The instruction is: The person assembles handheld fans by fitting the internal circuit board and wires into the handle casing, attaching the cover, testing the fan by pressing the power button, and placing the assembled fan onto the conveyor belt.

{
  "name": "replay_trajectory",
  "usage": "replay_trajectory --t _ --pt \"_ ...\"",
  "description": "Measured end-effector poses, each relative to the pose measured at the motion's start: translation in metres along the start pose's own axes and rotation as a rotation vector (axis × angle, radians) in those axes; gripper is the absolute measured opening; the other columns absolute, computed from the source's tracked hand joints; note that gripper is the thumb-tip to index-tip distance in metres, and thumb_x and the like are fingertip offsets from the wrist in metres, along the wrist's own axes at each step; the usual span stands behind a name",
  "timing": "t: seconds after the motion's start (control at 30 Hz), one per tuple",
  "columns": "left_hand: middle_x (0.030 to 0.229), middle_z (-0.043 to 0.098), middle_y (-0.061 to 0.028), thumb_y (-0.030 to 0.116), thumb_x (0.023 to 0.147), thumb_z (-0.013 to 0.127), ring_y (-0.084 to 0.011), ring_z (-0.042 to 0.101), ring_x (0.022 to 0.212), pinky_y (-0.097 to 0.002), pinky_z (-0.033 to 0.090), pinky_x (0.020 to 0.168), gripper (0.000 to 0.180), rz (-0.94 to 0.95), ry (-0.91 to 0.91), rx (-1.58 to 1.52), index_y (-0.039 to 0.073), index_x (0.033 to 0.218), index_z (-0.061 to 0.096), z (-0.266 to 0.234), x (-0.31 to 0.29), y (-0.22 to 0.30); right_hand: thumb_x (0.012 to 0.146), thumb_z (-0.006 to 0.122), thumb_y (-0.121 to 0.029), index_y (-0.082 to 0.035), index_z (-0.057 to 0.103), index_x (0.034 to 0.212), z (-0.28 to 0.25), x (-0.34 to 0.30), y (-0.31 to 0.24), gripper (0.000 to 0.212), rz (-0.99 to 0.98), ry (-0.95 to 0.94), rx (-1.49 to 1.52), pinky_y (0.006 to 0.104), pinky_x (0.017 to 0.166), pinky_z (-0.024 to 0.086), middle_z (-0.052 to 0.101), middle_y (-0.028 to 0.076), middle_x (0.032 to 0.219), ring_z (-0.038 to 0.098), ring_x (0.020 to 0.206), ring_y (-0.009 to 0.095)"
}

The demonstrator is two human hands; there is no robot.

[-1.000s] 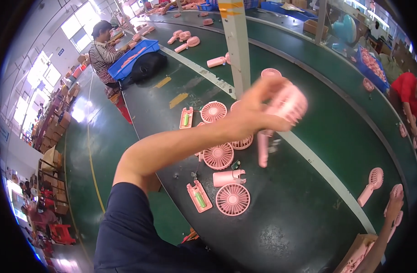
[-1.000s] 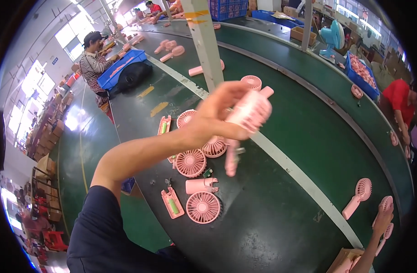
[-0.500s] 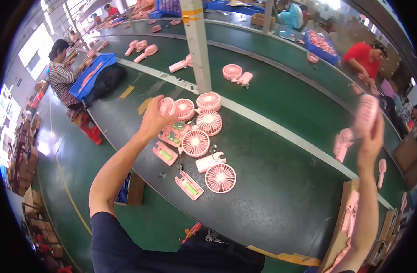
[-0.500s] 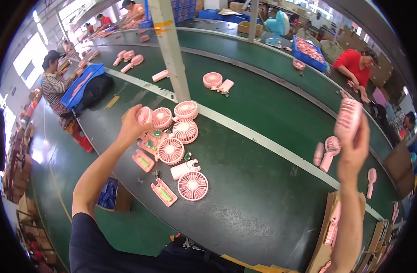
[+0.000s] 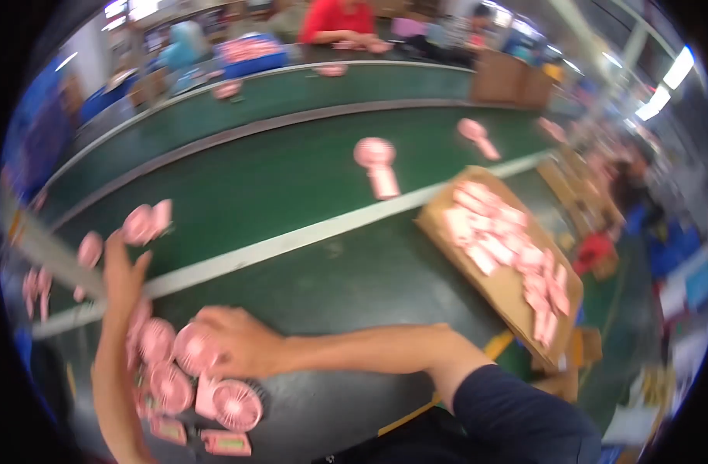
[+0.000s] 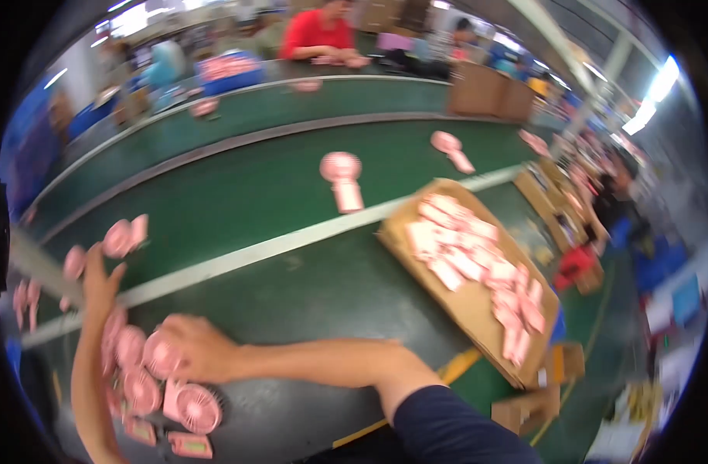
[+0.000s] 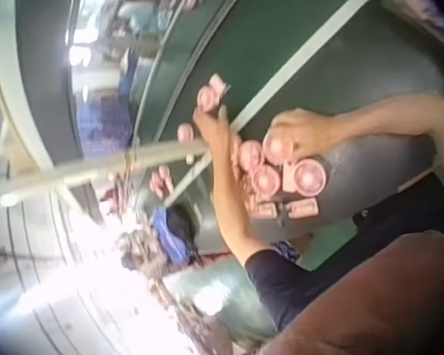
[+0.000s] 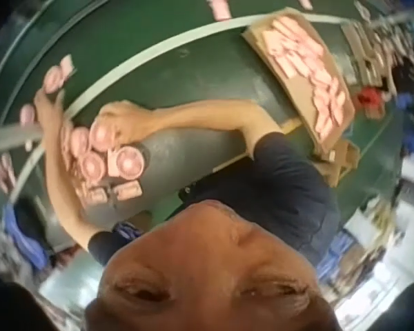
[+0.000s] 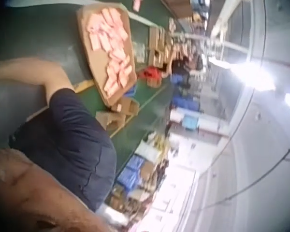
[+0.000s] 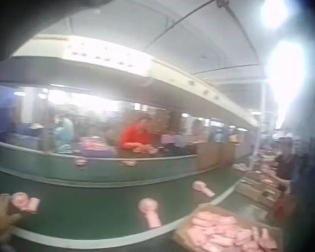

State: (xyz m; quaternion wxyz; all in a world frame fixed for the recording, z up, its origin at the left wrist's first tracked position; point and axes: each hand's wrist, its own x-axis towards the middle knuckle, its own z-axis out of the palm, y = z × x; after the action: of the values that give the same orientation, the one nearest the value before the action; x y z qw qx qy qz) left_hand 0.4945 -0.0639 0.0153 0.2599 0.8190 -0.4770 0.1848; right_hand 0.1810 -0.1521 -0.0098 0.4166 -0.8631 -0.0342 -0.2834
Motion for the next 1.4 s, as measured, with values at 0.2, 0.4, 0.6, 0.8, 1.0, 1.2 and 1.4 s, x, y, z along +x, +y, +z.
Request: replay_trajectory --t 0.2,0.4,0.6,0.8,1.0,1.2,1.4 --pt "0.146 0.049 -0.0242 0.029 0.094 0.067 -0.0428 0.052 0.132 -0.0447 0.044 0.109 0.065 -0.175 -0.079 0.102 0.0 0.147 0.044 0.118 0.087 -0.09 0.078 0.081 -0.039 0.005 0.041 0.148 -0.003 -0.031 0.012 0.092 0.041 -0.029 0.051 0.0508 0.112 0.038 0.044 0.026 0.143 0.046 0.13 0.044" --pt "0.14 0.054 -0.0296 0.051 0.089 0.068 -0.0476 0.053 0.128 -0.0499 0.046 0.108 0.081 -0.206 -0.26 0.373 -0.002 0.146 0.045 0.178 0.112 -0.111 0.094 0.062 -0.062 -0.005 0.055 0.143 0.006 -0.028 0.006 0.075 -0.263 -0.01 -0.092 0.0528 0.097 0.046 0.05 0.026 0.14 0.056 0.117 0.042" --pt "0.131 0.058 -0.0315 0.049 0.087 0.068 -0.0477 0.057 0.121 -0.0488 0.046 0.105 0.078 -0.218 -0.29 0.21 -0.005 0.141 0.049 0.144 0.113 -0.113 0.096 0.06 -0.063 -0.008 0.057 0.139 0.026 -0.019 0.01 0.07 -0.349 0.047 -0.052 0.0526 0.091 0.05 0.054 0.024 0.136 0.059 0.114 0.042" --pt "0.148 0.051 -0.0233 0.018 0.088 0.07 -0.0395 0.05 0.136 -0.0429 0.038 0.116 0.071 0.143 0.074 0.001 0.0 0.151 0.043 0.108 0.107 -0.008 0.076 0.076 -0.034 0.009 0.057 0.125 0.007 -0.023 0.009 0.068 -0.083 0.063 0.166 0.0461 0.102 0.046 0.051 0.026 0.128 0.054 0.118 0.041" --pt "0.154 0.046 -0.0172 0.005 0.083 0.07 -0.0332 0.043 0.144 -0.0412 0.03 0.122 0.077 0.312 0.072 -0.317 0.0 0.154 0.04 -0.014 0.063 0.161 0.094 0.067 -0.018 0.004 0.056 0.124 -0.055 -0.093 -0.02 0.039 0.072 0.356 0.148 0.0432 0.102 0.046 0.052 0.02 0.129 0.055 0.12 0.038" --pt "0.155 0.039 -0.0246 0.032 0.085 0.074 -0.0401 0.041 0.141 -0.0494 0.03 0.118 0.089 0.567 -0.121 -0.482 -0.003 0.155 0.033 -0.102 -0.035 0.296 0.098 0.069 -0.023 0.004 0.046 0.144 -0.143 -0.13 -0.126 0.059 0.295 0.55 0.615 0.0408 0.104 0.046 0.048 0.021 0.137 0.054 0.125 0.033" --pt "0.153 0.04 -0.03 0.002 0.066 0.082 -0.0476 0.046 0.135 -0.0507 0.041 0.11 0.097 0.783 -0.233 -0.5 0.001 0.153 0.038 -0.12 -0.115 0.374 0.088 0.079 -0.03 0.003 0.042 0.143 -0.154 -0.149 -0.163 0.074 0.469 0.506 0.531 0.0396 0.097 0.051 0.066 0.021 0.124 0.066 0.114 0.034"
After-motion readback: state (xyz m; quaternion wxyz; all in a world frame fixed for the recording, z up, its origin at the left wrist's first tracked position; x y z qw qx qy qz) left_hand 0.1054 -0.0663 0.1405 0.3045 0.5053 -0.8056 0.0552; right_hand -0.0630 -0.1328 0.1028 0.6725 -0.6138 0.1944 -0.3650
